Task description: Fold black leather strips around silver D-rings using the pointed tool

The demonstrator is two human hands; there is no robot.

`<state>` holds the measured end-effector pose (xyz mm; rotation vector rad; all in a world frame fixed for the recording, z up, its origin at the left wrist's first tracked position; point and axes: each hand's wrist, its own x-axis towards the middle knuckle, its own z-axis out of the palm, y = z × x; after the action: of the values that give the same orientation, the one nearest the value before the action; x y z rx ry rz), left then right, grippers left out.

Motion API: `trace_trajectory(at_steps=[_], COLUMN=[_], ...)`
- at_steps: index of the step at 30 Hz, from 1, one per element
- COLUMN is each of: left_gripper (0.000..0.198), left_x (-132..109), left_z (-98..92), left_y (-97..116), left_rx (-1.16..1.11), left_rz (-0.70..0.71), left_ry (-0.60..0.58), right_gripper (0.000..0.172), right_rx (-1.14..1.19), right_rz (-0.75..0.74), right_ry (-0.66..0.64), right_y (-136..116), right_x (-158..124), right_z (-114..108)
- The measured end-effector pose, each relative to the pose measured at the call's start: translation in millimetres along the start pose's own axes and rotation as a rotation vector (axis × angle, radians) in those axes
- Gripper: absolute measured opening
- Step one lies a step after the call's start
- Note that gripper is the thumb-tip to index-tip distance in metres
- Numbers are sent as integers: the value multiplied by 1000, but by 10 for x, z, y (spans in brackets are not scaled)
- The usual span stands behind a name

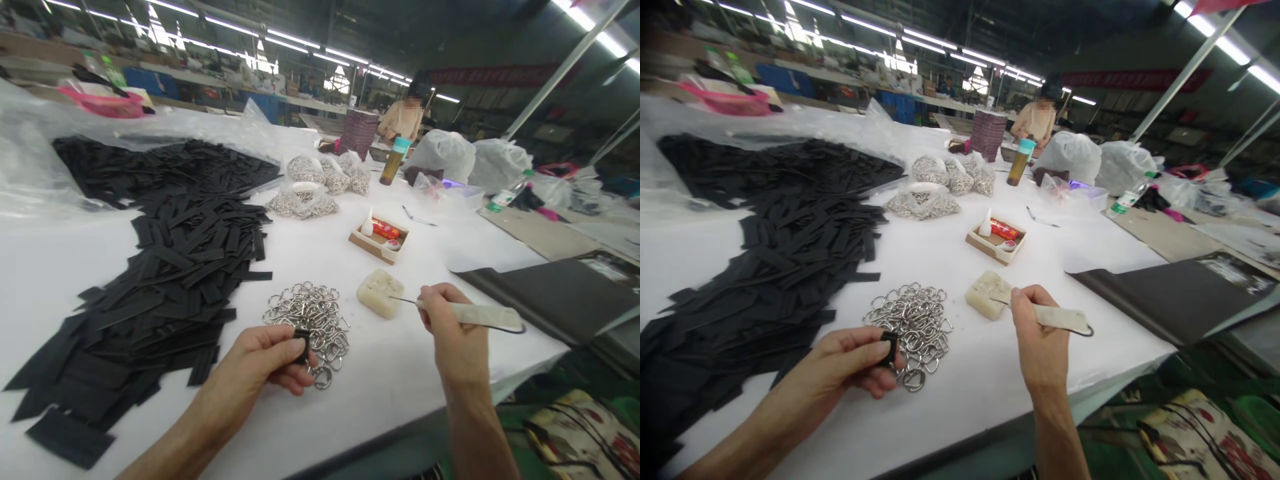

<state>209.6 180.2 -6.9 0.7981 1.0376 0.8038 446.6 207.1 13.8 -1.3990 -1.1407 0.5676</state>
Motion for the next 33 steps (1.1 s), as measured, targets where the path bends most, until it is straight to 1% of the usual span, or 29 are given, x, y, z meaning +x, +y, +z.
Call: trace_trajectory(at_steps=[2, 5, 8, 10, 14, 17, 25, 33], left_gripper=[21, 19, 18, 16, 14, 14, 13, 13], left_x=[-15, -40, -62, -73, -88, -103, -123, -123], left_z=[25, 57, 76, 86, 99, 98, 111, 100], left_y=[-2, -4, 5, 17, 33, 28, 37, 34], left_rx=[6, 19, 44, 62, 80, 80, 71, 77], left_rz=[11, 34, 40, 42, 59, 70, 71, 68], left_ry=[-11, -36, -42, -43, -39, -51, -61, -66], right_gripper=[32, 29, 28, 29, 30, 31, 29, 30], right_rx=[122, 306, 418, 444, 403, 369, 338, 338], right_rz=[78, 191, 233, 250, 254, 237, 247, 251], right_ry=[-93, -272, -402, -455, -505, -525, -563, -606], right_y=[-54, -145, -213, -235, -241, -237, -228, -222], right_x=[-79, -215, -316, -348, -360, -365, -385, -396], right_z=[22, 134, 288, 373, 447, 448, 454, 475])
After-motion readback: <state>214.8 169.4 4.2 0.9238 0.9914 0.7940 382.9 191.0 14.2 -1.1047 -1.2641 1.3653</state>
